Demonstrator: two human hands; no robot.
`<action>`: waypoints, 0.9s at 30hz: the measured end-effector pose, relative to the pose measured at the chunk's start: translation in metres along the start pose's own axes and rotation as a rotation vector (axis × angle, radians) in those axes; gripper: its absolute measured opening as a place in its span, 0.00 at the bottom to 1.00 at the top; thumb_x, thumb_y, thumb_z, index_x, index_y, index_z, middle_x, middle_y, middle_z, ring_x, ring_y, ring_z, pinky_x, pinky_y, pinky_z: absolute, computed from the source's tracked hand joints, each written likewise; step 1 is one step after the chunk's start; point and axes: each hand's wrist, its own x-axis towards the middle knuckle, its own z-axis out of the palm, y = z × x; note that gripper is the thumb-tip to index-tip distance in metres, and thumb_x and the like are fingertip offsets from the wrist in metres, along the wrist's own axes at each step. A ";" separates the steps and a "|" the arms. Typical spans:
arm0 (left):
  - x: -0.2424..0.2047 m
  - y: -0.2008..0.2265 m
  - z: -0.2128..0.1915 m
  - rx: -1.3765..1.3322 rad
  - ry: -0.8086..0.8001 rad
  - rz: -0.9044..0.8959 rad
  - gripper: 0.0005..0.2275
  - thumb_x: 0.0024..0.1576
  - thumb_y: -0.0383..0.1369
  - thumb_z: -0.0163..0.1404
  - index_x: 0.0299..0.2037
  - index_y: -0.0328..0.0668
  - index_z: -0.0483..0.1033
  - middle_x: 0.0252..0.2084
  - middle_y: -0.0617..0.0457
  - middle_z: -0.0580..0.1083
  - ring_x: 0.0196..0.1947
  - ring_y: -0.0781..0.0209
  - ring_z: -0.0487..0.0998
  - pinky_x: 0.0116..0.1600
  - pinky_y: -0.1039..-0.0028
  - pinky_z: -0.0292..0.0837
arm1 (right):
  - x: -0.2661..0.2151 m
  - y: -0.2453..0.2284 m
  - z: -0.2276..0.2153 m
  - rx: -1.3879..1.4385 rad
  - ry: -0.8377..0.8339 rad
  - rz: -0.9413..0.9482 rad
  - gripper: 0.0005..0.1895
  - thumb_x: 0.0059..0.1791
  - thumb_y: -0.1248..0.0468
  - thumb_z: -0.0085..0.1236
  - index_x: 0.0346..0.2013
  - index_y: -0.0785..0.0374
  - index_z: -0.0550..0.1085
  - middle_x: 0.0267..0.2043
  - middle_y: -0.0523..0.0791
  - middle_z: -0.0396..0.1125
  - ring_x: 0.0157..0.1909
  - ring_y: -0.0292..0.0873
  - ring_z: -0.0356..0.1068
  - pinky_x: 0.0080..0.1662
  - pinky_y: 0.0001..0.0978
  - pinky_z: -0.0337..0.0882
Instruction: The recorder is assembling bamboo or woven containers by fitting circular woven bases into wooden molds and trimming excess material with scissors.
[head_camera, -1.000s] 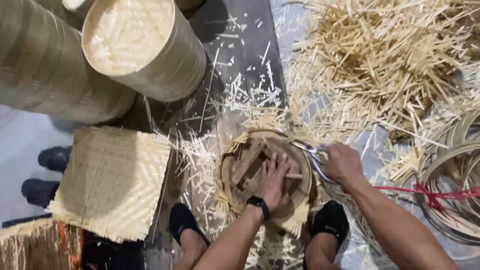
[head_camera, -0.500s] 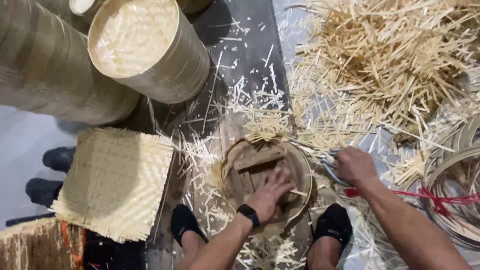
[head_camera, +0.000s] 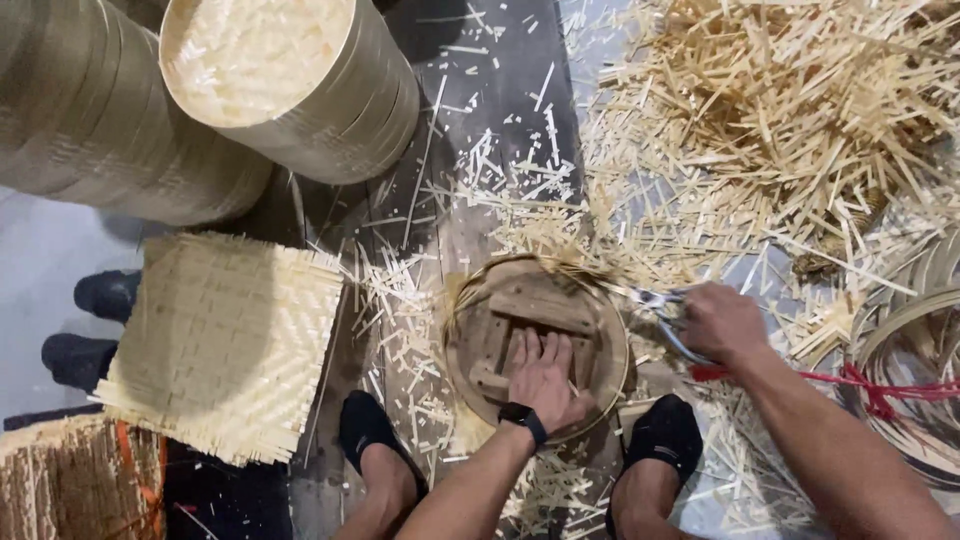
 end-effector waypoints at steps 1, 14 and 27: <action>-0.006 0.000 -0.005 0.038 -0.044 0.055 0.45 0.47 0.50 0.55 0.71 0.25 0.54 0.73 0.30 0.56 0.74 0.23 0.46 0.76 0.46 0.33 | -0.008 0.002 0.003 -0.021 0.042 -0.018 0.22 0.47 0.44 0.59 0.38 0.60 0.78 0.39 0.50 0.71 0.41 0.47 0.72 0.42 0.43 0.77; -0.008 -0.030 -0.007 0.237 -0.188 0.315 0.47 0.42 0.50 0.63 0.70 0.33 0.58 0.72 0.36 0.58 0.73 0.30 0.51 0.75 0.48 0.39 | -0.009 0.009 0.017 0.004 0.136 -0.035 0.17 0.50 0.50 0.53 0.40 0.59 0.77 0.40 0.48 0.71 0.43 0.47 0.72 0.46 0.42 0.76; -0.001 -0.083 0.031 0.514 0.009 0.592 0.36 0.50 0.41 0.60 0.71 0.45 0.63 0.74 0.47 0.61 0.75 0.39 0.55 0.78 0.51 0.42 | -0.014 -0.014 -0.020 -0.028 0.093 -0.080 0.20 0.46 0.48 0.60 0.40 0.60 0.78 0.40 0.51 0.70 0.43 0.49 0.73 0.47 0.44 0.76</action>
